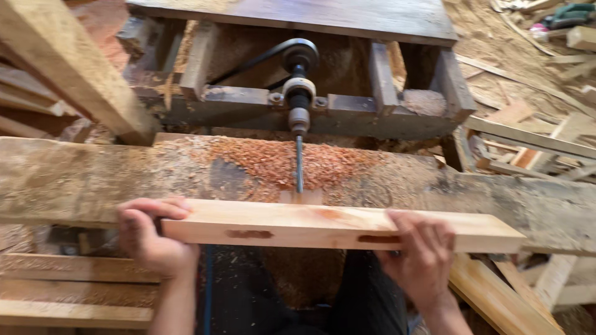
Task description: The person uses a foot-powered drill press to bore a series of holes along a marked line on a wooden plank. They repeatedly position the plank under the drill bit, operate the pedal to lower the bit, and advance the plank to create overlapping holes that form elongated slots.
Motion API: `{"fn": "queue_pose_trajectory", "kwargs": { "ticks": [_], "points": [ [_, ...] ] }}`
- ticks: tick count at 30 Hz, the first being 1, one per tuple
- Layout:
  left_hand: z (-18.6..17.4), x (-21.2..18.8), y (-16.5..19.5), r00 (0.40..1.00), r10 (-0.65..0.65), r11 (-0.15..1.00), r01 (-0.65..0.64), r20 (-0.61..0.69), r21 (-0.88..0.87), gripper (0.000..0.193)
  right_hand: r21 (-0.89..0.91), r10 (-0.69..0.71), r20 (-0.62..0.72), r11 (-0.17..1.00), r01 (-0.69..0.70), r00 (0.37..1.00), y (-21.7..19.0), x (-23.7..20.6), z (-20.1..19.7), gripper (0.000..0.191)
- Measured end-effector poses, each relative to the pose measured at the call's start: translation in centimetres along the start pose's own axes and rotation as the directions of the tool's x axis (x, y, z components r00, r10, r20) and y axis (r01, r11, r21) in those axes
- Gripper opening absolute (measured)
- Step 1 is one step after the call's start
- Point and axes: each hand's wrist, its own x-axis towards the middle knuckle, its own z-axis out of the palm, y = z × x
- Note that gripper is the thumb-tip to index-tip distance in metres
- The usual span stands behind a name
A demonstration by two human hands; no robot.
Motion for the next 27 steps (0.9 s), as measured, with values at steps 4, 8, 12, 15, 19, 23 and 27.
{"fn": "queue_pose_trajectory", "kwargs": {
  "ticks": [4,8,12,15,19,23,27],
  "points": [
    [0.0,1.7,1.2,0.999,-0.041,0.999,0.041,-0.035,0.006,0.035,0.034,0.044,-0.053,0.999,-0.043,0.998,2.5,-0.5,-0.9,0.055],
    [1.0,2.6,3.7,0.992,0.046,0.725,-0.113,0.116,0.679,0.017,0.02,-0.008,-0.111,1.0,0.011,0.994,1.6,-0.7,-1.0,0.048],
    [3.1,1.2,5.3,0.686,-0.02,0.418,-0.655,0.728,0.629,0.033,0.07,0.024,-0.066,0.997,-0.02,0.998,-1.0,0.8,-1.1,0.041],
    [4.7,0.4,5.2,0.46,-0.29,0.334,-0.773,0.839,0.539,0.085,0.088,0.028,-0.044,0.996,-0.024,0.999,-2.5,2.6,-1.2,0.042],
    [5.5,1.5,4.4,0.454,-0.38,0.255,-0.786,0.806,0.563,0.068,0.116,0.046,0.006,0.992,-0.046,0.999,-3.8,4.3,-0.9,0.044],
    [5.5,3.2,3.7,0.425,-0.327,0.302,-0.799,0.844,0.519,0.054,0.079,0.059,0.102,0.995,-0.067,0.993,-4.3,5.2,-0.7,0.045],
    [6.0,4.6,3.7,0.371,-0.41,0.364,-0.772,0.833,0.522,0.054,0.071,0.073,0.347,0.992,-0.104,0.935,-3.3,6.5,-1.2,0.056]
  ]
}}
